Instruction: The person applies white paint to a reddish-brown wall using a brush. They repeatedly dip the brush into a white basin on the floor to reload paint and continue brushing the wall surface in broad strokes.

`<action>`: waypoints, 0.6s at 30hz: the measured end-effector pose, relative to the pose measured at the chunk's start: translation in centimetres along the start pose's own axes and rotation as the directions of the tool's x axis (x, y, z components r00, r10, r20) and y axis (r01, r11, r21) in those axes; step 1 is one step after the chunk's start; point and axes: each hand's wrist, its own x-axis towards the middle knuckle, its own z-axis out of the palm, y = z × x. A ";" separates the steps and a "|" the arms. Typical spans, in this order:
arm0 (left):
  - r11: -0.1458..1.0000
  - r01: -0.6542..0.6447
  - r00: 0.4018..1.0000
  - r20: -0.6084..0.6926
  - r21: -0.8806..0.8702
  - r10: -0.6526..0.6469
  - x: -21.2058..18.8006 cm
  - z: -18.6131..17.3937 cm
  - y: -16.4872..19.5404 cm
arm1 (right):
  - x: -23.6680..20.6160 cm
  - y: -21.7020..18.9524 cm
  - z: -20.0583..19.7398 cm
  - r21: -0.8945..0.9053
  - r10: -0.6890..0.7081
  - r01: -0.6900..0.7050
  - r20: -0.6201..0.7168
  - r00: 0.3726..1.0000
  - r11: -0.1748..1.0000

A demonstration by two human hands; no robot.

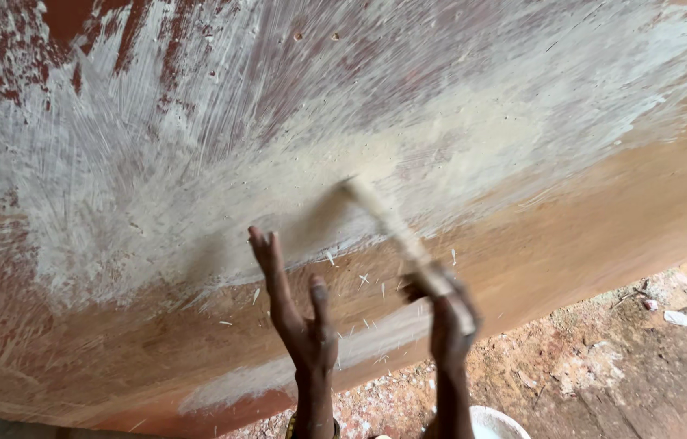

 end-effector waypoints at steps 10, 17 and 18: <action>0.996 -0.051 0.996 0.063 -0.069 0.056 0.6 -0.9 -0.6 | 3.5 -1.6 -3.6 -0.036 0.060 -0.085 -0.442 0.895 0.996; 0.994 -0.098 0.995 -0.010 -0.047 0.097 0.9 -0.4 -1.0 | 0.1 0.1 2.7 0.168 0.062 -0.069 0.048 0.997 0.983; 0.994 -0.099 0.995 -0.020 -0.045 0.098 0.9 -0.5 -1.1 | -0.2 0.1 3.1 0.156 0.051 -0.065 0.093 0.994 0.986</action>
